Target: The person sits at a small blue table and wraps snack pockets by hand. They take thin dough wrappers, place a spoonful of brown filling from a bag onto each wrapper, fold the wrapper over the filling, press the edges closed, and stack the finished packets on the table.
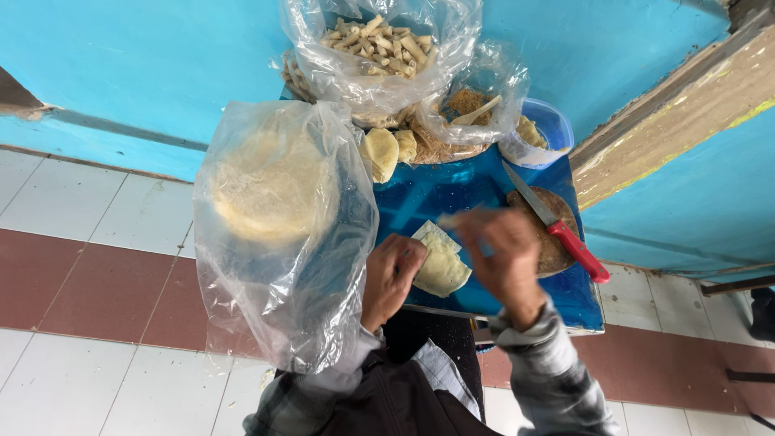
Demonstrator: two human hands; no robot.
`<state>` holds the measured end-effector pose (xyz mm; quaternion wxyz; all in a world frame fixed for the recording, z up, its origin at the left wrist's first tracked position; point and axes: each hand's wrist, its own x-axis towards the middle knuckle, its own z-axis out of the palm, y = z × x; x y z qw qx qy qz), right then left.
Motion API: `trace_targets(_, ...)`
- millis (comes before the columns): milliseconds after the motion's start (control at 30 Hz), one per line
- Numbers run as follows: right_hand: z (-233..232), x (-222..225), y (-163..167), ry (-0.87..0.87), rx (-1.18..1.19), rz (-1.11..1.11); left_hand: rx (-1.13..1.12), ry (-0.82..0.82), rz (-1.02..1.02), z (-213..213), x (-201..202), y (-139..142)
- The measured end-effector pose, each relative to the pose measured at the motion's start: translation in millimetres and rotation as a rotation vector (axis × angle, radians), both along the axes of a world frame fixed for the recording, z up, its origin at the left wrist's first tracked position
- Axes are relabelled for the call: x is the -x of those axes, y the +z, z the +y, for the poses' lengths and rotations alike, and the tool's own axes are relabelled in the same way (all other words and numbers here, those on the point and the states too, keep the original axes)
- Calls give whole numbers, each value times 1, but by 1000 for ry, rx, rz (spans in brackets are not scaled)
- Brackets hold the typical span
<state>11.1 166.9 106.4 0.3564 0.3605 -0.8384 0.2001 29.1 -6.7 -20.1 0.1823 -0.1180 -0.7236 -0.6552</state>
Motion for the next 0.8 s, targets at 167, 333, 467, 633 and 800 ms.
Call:
trace_targets(167,-8,54,67,-166,491,436,356,139,277,-3,-27,-1)
trace_targets(333,-17,187,96,0,56,356,525,118,277,-14,-36,-2)
trace_targets(467,45,263,64,-166,100,-59,543,110,280,-14,-35,-3)
trace_targets(633,62,311,-27,-371,-446,-224,514,71,296,-13,-36,-1)
trace_targets(800,41,324,-46,-507,-741,-326,501,117,172,-16,-39,3)
